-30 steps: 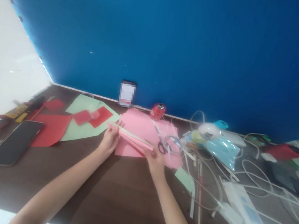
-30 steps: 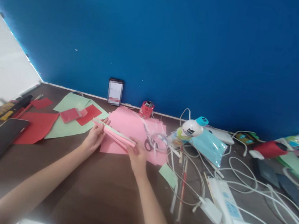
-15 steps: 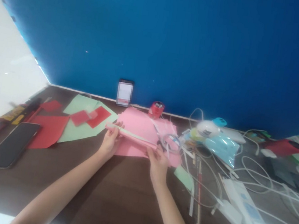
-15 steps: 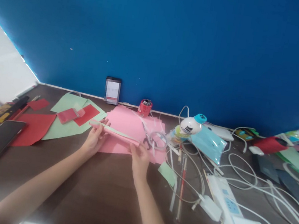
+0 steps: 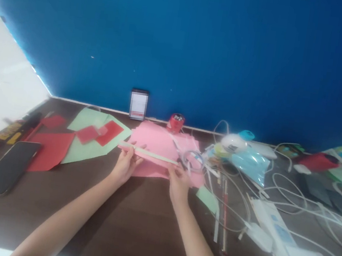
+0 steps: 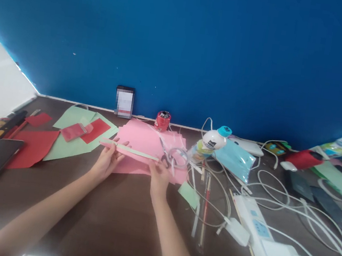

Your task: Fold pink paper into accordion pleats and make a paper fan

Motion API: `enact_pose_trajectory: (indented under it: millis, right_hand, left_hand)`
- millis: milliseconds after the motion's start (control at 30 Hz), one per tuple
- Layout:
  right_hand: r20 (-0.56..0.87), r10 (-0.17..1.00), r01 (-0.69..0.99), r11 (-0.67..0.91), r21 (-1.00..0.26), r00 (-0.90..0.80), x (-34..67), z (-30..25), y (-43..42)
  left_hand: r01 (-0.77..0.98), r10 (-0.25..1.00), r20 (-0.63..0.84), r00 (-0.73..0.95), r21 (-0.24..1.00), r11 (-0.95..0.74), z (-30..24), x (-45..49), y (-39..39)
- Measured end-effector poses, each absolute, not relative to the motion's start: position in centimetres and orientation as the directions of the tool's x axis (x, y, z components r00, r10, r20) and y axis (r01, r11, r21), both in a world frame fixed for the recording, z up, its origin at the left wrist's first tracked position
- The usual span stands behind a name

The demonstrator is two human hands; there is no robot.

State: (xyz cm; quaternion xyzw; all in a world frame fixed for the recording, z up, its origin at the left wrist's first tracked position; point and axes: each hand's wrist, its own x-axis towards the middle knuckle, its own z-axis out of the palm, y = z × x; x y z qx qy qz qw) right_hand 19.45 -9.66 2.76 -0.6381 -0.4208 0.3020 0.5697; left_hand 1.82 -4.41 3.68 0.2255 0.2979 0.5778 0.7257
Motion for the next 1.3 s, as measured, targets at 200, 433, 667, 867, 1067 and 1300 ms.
enact_pose_trajectory:
  millis: [200,433,667,867,1067,1300]
  right_hand:
    - [0.102,0.886,0.145,0.04,-0.989,0.453,19.6,3.0,-9.6]
    - [0.058,0.899,0.115,0.009,-0.993,0.435,19.8,2.9,-9.6]
    - [0.104,0.847,0.262,-0.043,-0.964,0.521,19.0,4.1,-10.4]
    - [0.118,0.858,0.241,-0.007,-0.97,0.5,18.1,4.9,-11.0]
    - [0.139,0.88,0.269,0.013,-0.963,0.455,18.4,4.4,-11.0]
    - [0.192,0.908,0.338,0.06,-0.939,0.373,18.5,4.8,-11.2]
  left_hand:
    - [-0.705,0.966,-0.199,0.166,0.661,0.257,3.4,1.8,-4.5]
    - [-0.716,0.962,-0.214,0.171,0.644,0.271,3.6,2.0,-4.7]
    - [-0.637,0.951,-0.222,0.216,0.706,0.309,3.9,2.8,-5.8]
    - [-0.576,0.958,-0.203,0.204,0.766,0.285,3.4,3.0,-5.9]
    - [-0.578,0.963,-0.172,0.21,0.772,0.264,3.4,3.1,-5.9]
    - [-0.513,0.965,-0.154,0.211,0.823,0.244,3.2,2.5,-5.9]
